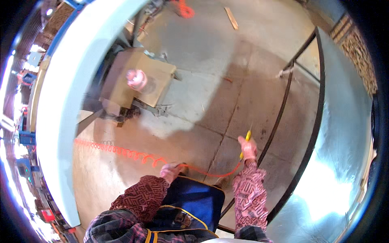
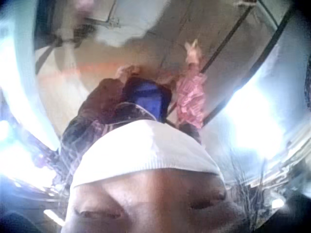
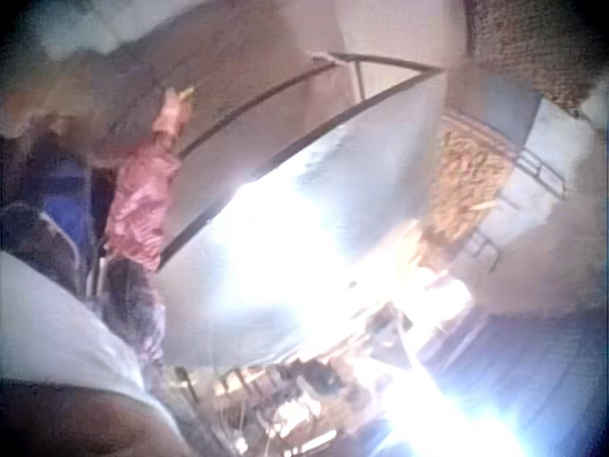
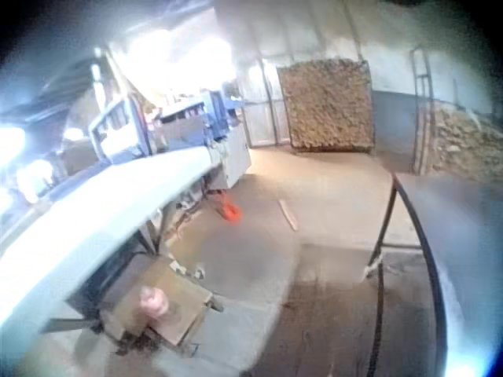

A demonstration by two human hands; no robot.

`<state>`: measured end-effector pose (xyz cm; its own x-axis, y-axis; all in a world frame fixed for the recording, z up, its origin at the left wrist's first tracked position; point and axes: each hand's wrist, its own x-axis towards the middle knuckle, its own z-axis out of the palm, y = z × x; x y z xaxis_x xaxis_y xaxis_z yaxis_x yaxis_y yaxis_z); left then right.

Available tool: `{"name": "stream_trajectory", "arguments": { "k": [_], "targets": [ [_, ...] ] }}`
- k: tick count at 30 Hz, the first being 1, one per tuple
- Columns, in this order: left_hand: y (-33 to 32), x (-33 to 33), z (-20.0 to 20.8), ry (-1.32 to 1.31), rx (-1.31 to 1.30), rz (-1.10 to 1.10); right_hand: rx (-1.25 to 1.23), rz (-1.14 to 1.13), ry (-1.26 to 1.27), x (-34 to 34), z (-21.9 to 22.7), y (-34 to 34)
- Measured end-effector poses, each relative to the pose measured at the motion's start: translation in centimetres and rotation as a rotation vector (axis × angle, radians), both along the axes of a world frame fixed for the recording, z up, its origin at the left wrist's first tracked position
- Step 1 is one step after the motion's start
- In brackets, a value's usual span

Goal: The person picks up stacks of wooden planks from a conveyor belt and places them onto a metal table. They then use a yellow air blow gun to clean the table surface and the floor area around the machinery.

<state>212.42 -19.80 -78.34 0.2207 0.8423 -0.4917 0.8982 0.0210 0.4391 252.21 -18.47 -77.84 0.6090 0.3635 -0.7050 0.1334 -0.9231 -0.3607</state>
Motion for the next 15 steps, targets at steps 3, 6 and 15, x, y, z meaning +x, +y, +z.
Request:
{"name": "stream_trajectory", "arguments": {
  "k": [3,6,15],
  "targets": [
    [-1.7,-7.5,6.1,0.064,0.107,0.14,0.02,-0.065,0.061,-3.7,2.7,-2.5],
    [-2.0,-9.2,13.7,0.128,0.002,0.193,0.24,0.191,-0.02,-6.2,2.9,-7.3],
    [-13.5,-22.0,17.0,0.006,-0.01,0.129,0.125,-0.211,0.492,-13.6,19.1,-11.9]
  ]
}}
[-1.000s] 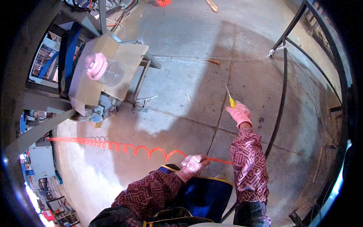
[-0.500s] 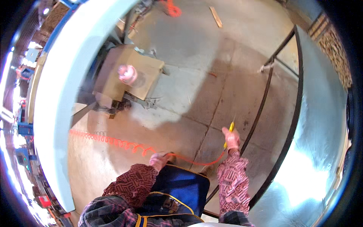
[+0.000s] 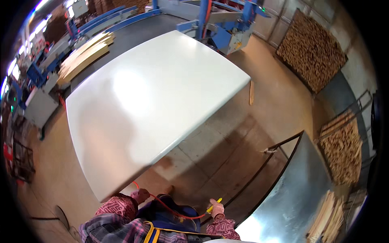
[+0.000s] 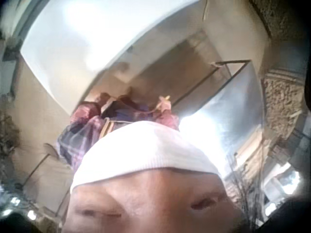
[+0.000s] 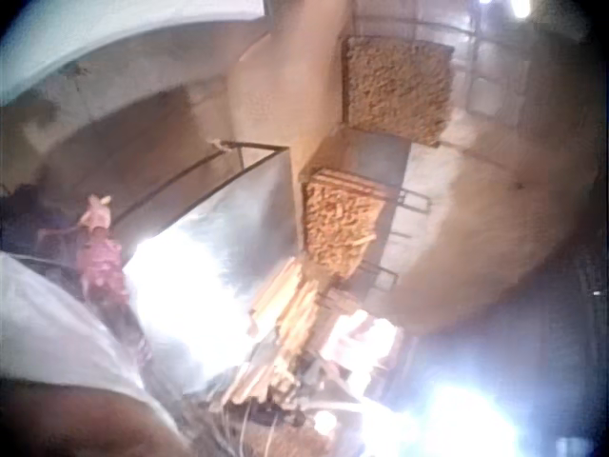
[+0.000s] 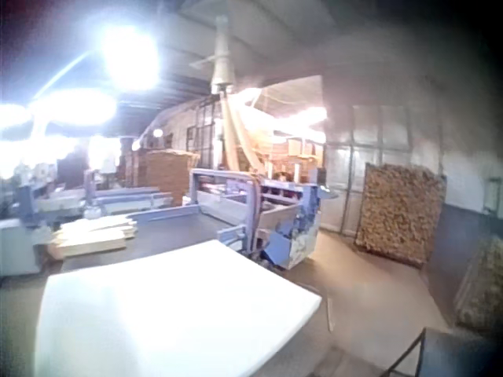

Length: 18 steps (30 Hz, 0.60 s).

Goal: The person picks up stacks of wooden planks from a conveyor belt and places them onto a metal table. They then use a yellow air blow gun to clean the table surface and the floor area around the machinery.

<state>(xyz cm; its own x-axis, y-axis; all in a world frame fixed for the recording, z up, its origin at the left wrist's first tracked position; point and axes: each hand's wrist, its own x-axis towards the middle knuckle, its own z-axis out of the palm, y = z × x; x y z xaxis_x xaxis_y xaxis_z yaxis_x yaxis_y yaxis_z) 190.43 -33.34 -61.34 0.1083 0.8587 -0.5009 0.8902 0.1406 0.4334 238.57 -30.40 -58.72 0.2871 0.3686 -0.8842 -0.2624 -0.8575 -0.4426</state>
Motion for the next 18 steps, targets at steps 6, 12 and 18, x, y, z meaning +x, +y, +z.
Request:
{"name": "stream_trajectory", "arguments": {
  "k": [6,12,18],
  "targets": [
    [2.2,3.9,-1.9,0.083,0.398,-0.236,0.104,-0.185,0.004,2.8,6.8,5.8],
    [6.9,8.8,15.7,-0.053,-0.074,0.383,0.221,-0.073,0.099,5.0,8.1,13.4],
    [12.8,11.3,14.2,0.132,-0.088,0.322,0.249,-0.064,0.231,8.0,9.6,19.7]
  ]
}}
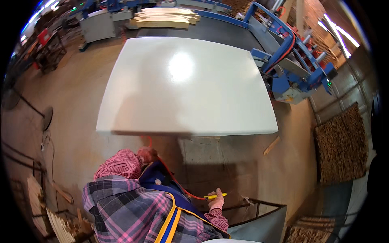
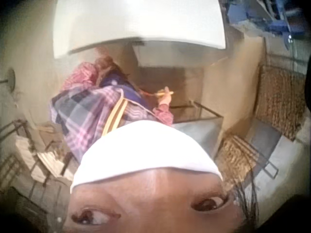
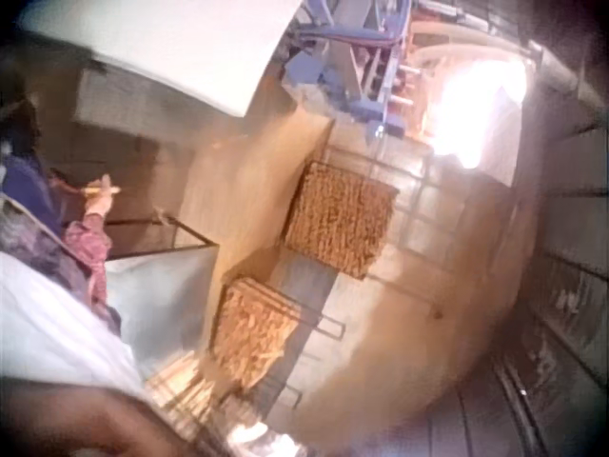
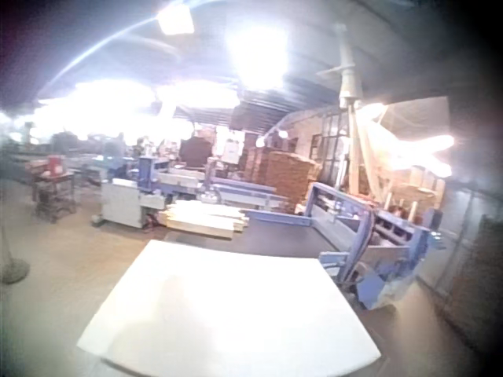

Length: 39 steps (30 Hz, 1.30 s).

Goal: The person picks up stacks of wooden planks from a conveyor belt and places them onto a metal table. They then use a yellow air blow gun to clean the table surface and the floor area around the machinery.

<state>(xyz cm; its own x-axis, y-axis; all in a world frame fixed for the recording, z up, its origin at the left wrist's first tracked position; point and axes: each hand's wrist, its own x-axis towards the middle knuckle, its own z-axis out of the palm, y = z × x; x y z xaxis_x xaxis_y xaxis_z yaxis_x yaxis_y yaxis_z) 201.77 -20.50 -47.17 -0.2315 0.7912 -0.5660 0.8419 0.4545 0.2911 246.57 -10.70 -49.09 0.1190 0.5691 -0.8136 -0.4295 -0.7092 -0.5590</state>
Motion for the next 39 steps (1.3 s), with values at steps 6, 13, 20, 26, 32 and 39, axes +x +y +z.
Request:
{"name": "stream_trajectory", "arguments": {
  "k": [6,13,20,26,32,39],
  "targets": [
    [1.8,4.9,5.3,-0.094,-0.128,0.114,-0.032,0.005,-0.017,5.8,-1.1,3.6],
    [2.7,2.3,9.9,0.105,-0.197,0.121,0.108,0.046,0.068,0.3,-0.9,6.4],
    [0.2,0.3,6.9,0.056,-0.18,0.063,0.112,0.283,-0.116,-1.6,1.7,7.5],
    [-1.2,0.3,6.5,-0.152,-0.272,0.28,-0.035,0.402,-0.236,-2.8,-1.2,14.2],
    [-3.8,-0.3,3.5,0.011,-0.196,0.053,0.325,0.915,-0.662,-7.4,-2.9,21.5],
    [-0.4,2.1,10.6,-0.114,-0.117,0.437,0.697,1.59,-0.854,-15.9,-2.1,30.5]
  ]
}}
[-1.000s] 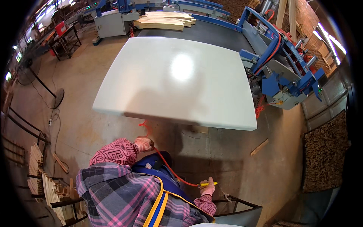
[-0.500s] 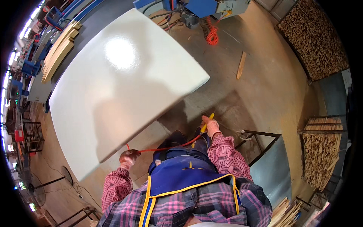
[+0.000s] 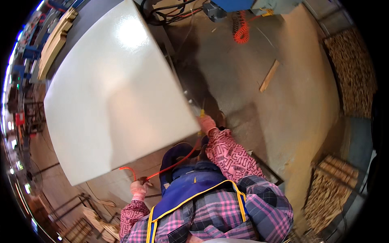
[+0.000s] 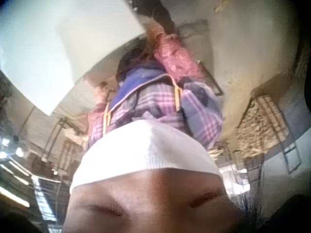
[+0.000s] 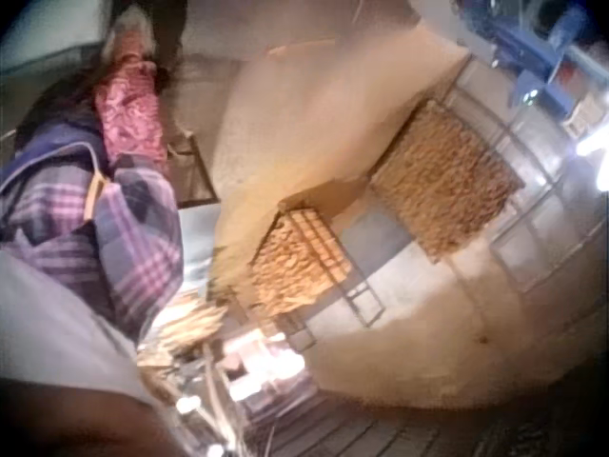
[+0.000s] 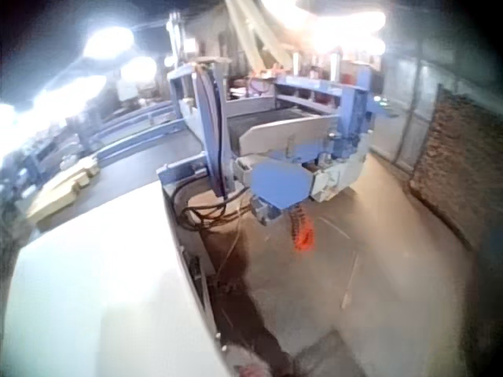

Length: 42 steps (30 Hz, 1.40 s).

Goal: The person picks up stacks of wooden planks from a conveyor belt and places them onto a metal table. They then use a yellow air blow gun to clean the table surface and the floor area around the machinery.

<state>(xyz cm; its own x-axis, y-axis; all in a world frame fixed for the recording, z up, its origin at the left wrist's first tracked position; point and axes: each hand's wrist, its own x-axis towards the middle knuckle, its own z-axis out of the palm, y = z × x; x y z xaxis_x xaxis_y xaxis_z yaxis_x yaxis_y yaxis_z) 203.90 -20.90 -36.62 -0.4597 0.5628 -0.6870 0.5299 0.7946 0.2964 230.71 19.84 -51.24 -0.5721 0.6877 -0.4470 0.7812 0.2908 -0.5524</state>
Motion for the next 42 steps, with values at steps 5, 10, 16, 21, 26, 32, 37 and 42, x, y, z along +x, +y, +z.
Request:
{"name": "stream_trajectory", "arguments": {
  "k": [5,10,16,21,26,32,37,42],
  "targets": [
    [3.0,5.4,2.9,0.235,-0.366,-0.004,-0.465,-0.409,-0.151,-7.3,5.0,4.9],
    [7.5,10.5,2.7,0.128,-0.207,0.101,-0.61,-0.511,-0.213,-3.6,1.4,10.9],
    [11.3,11.0,-2.3,0.233,-0.475,0.004,-0.362,-0.389,-0.185,-8.3,-1.2,14.0],
    [2.2,12.8,-8.1,0.441,-0.402,-0.038,-0.498,-0.163,-0.111,-14.4,-7.1,10.7],
    [7.1,9.4,-8.0,0.356,-0.382,0.269,-0.741,-0.216,0.131,-16.1,-10.7,10.2],
    [8.7,10.7,-18.0,0.439,-0.424,0.198,-0.517,-0.129,0.209,-17.6,-19.4,14.9],
    [18.3,11.6,-28.3,0.196,-0.367,0.589,-0.446,-0.066,0.09,-19.3,-25.5,22.2],
    [28.3,6.3,-38.1,0.106,0.0,0.552,0.005,0.318,-0.007,-24.1,-35.3,27.4]
  ]
}}
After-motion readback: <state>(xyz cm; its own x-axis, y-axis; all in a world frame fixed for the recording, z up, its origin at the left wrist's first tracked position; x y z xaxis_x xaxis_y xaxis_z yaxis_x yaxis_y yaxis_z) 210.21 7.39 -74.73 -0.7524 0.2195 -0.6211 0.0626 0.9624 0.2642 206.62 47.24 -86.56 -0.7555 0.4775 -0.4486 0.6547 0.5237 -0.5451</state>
